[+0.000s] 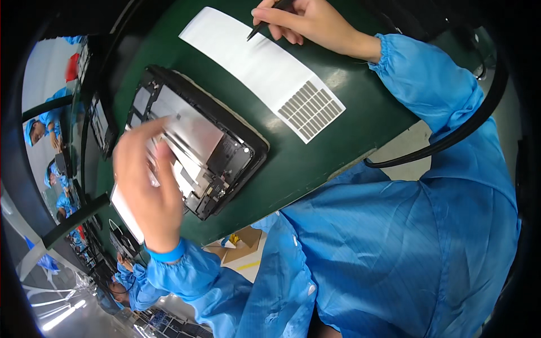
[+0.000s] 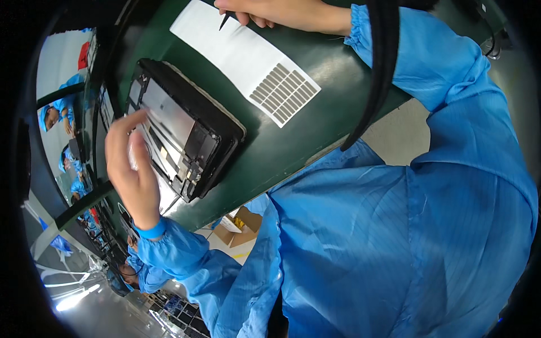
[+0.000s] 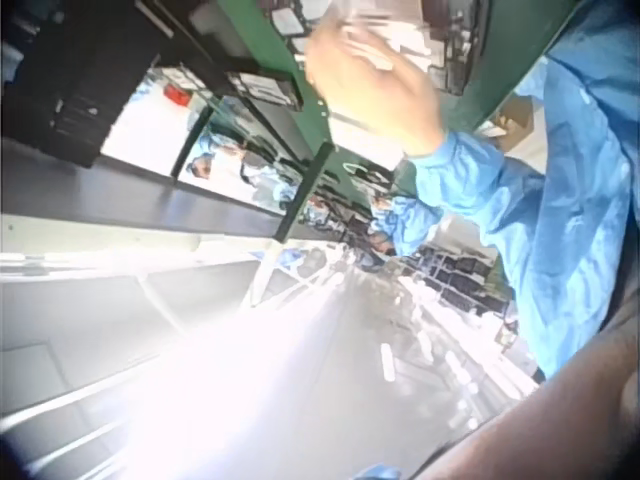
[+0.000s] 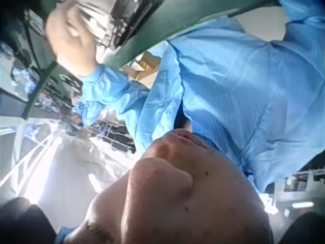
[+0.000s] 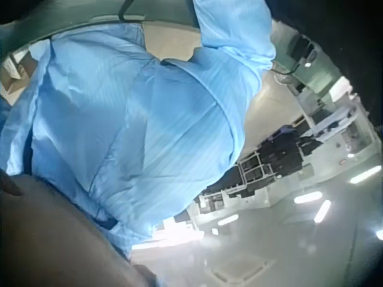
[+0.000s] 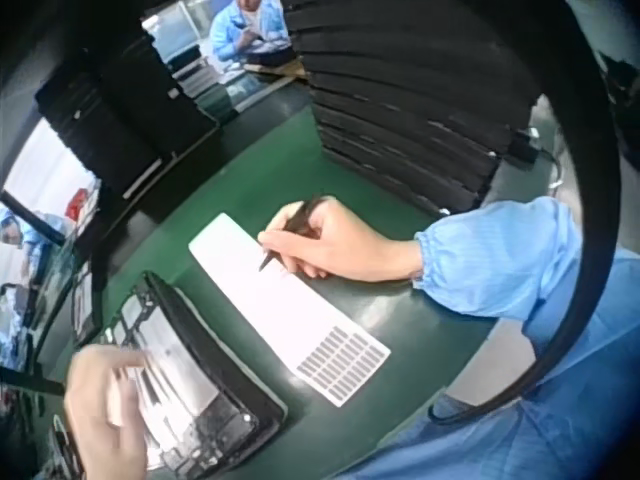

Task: The person uses tweezers and fingers to pick up small electronic components and adhesive strips, attaches them onto tablet frames, and moves the assembled frames along the workstation.

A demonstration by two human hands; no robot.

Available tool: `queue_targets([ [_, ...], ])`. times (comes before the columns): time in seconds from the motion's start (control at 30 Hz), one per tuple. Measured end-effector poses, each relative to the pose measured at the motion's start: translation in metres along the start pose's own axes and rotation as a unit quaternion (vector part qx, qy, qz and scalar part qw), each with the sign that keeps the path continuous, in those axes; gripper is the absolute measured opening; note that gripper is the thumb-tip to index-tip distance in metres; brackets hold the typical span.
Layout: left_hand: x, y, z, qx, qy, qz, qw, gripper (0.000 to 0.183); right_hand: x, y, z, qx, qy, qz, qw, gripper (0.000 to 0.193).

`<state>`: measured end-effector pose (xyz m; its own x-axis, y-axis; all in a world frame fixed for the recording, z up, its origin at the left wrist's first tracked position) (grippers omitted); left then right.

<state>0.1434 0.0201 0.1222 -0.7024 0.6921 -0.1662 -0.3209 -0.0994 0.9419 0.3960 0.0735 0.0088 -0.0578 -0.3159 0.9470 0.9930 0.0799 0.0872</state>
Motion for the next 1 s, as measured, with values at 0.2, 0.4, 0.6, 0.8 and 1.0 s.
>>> queue_targets([
  [0.2, -0.053, -0.093, 0.049, 0.215, -0.235, -0.054, 0.946, 0.032, -0.014, 0.016, -0.012, 0.006, -0.129, 0.125, 0.984, 0.03],
  [0.4, -0.038, -0.109, 0.044, 0.213, -0.164, 0.005, 0.963, 0.036, -0.014, 0.007, -0.029, 0.114, -0.163, 0.051, 0.979, 0.019],
  [0.6, -0.035, -0.106, 0.042, 0.198, -0.155, -0.01, 0.968, 0.036, -0.024, 0.0, -0.032, 0.15, -0.185, 0.014, 0.971, 0.014],
  [0.8, -0.034, -0.107, 0.042, 0.186, -0.158, -0.015, 0.97, 0.036, -0.026, -0.001, -0.033, 0.142, -0.165, -0.017, 0.976, 0.014],
  [1.0, -0.032, -0.11, 0.042, 0.223, -0.148, 0.005, 0.964, 0.04, -0.031, 0.002, -0.031, 0.134, -0.179, 0.006, 0.975, 0.013],
])
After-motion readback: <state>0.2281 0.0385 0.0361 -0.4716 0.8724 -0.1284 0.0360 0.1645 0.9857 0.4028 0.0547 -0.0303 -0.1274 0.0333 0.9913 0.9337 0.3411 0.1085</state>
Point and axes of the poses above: each hand's wrist, its own z-axis towards the middle knuckle, its own y-axis out of the back of the hand, x = y × z, the point moved 8 cm from there along z, towards the middle knuckle, and after that the axes turned 2 degrees about z, right-handed, at the moved point
